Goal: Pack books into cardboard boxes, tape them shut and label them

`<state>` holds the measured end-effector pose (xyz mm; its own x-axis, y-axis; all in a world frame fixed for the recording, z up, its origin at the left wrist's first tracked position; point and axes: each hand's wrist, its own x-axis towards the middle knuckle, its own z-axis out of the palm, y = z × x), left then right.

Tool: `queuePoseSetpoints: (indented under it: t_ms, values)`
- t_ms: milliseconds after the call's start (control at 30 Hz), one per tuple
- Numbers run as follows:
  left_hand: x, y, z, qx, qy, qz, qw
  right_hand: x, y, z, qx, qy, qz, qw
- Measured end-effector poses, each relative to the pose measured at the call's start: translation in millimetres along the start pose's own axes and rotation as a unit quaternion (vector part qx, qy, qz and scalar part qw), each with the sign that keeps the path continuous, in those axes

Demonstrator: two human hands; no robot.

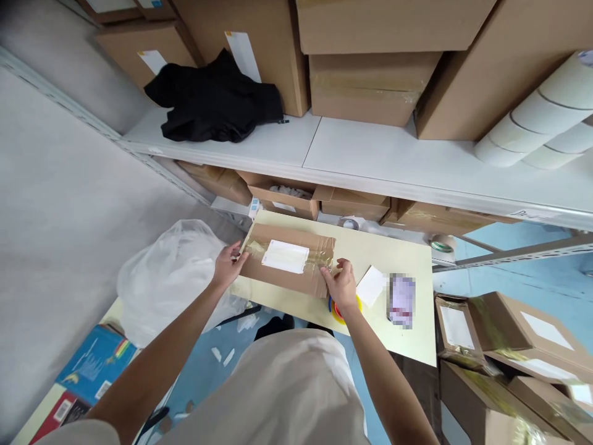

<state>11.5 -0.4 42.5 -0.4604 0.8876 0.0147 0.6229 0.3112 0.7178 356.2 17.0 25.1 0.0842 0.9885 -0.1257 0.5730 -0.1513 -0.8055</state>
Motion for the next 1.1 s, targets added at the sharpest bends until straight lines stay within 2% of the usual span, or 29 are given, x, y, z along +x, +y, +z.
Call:
queuePoseSetpoints:
  t_ms: [133, 200, 300, 633, 767, 867, 967, 1033, 1100]
  values:
    - [-12.0, 1.3, -4.0, 0.051, -0.029, 0.11, 0.992, -5.5, -5.7, -4.7, -0.004, -0.019, -0.09, 0.996]
    - [-15.4, -0.5, -3.6, 0.059, -0.036, 0.13, 0.989, -7.7, -10.5, -9.8, -0.009, -0.047, -0.125, 0.991]
    - [-17.5, -2.0, -0.6, 0.065, -0.012, 0.133, 0.989, -10.9, -15.9, -15.1, -0.046, -0.069, -0.147, 0.986]
    - [-24.3, 2.7, 5.3, 0.045, -0.007, 0.139, 0.989, -13.3, -16.9, -11.6, -0.118, -0.052, -0.132, 0.983]
    - [-28.5, 3.4, 1.3, 0.055, -0.038, 0.154, 0.986, -15.7, -22.4, -10.4, -0.165, -0.051, -0.119, 0.978]
    - [-29.0, 3.2, -4.4, 0.075, -0.052, 0.168, 0.982, -15.5, -21.8, -9.0, -0.158, -0.043, -0.138, 0.977]
    - [-25.2, 8.3, -9.2, 0.09, -0.045, 0.199, 0.975, -11.8, -5.5, -15.4, -0.118, -0.011, -0.146, 0.982]
    - [-20.3, 19.1, -8.9, 0.089, -0.058, 0.239, 0.965, -9.9, 17.2, -26.6, -0.12, 0.039, -0.105, 0.986]
    - [-15.0, 37.2, -4.0, 0.079, -0.085, 0.287, 0.951, -10.4, 46.9, -40.2, -0.192, 0.049, -0.034, 0.98]
